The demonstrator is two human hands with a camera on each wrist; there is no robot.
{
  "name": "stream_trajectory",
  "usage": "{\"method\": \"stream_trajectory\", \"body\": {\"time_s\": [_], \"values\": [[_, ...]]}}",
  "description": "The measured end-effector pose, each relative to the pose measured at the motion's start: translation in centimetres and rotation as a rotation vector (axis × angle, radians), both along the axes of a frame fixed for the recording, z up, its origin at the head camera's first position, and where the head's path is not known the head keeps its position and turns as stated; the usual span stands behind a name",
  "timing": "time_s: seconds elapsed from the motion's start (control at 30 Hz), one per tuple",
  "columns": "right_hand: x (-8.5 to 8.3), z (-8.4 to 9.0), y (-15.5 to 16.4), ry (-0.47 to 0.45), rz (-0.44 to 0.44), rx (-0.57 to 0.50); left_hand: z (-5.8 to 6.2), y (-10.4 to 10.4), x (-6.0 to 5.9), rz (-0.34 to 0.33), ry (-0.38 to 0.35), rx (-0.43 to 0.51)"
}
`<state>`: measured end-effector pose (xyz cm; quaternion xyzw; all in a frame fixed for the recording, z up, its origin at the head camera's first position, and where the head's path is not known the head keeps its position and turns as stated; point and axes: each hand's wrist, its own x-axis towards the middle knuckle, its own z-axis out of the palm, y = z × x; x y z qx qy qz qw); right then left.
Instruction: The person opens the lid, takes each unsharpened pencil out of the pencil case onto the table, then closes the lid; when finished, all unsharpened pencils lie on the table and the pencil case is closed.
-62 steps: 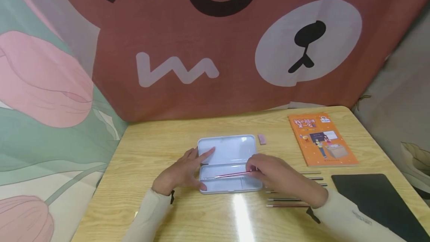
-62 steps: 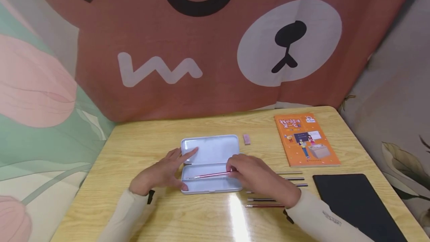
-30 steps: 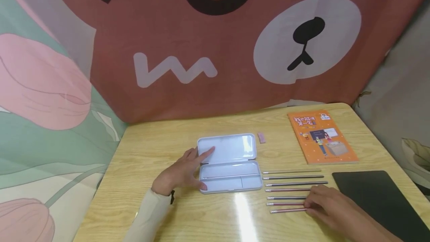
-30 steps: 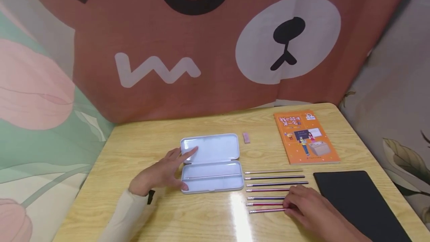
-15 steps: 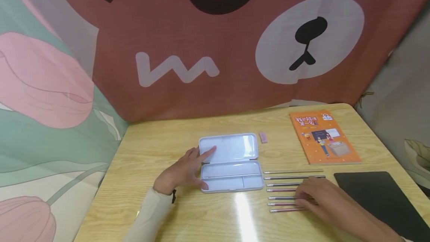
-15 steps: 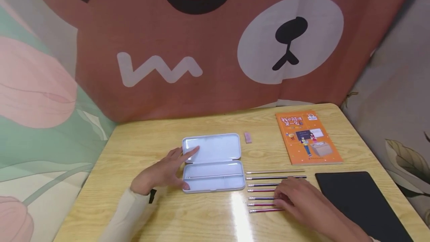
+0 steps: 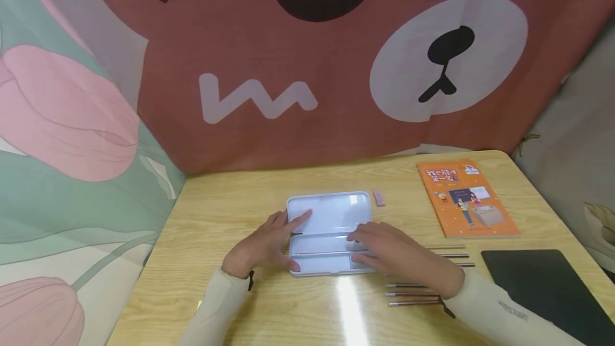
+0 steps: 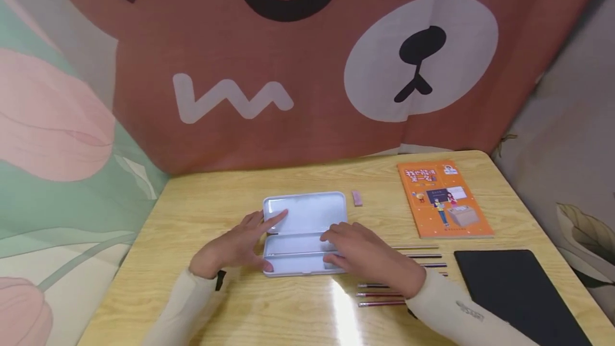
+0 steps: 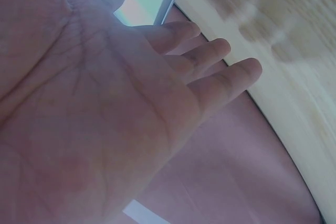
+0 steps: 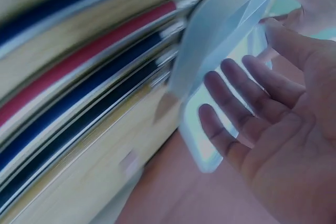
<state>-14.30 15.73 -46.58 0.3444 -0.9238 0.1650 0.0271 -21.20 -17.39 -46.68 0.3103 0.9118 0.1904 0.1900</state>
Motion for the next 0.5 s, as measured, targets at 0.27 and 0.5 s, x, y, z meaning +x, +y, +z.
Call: {"method": "stream_trajectory", "body": {"time_s": [0.27, 0.5], "values": [[-1.9, -0.3, -3.9, -0.023, 0.095, 0.024, 0.1, -0.1, -0.1, -0.026, 0.025, 0.019], [-2.7, -1.1, -6.3, -0.004, 0.129, 0.019, 0.2, 0.0, 0.0, -0.015, 0.008, 0.011]]}}
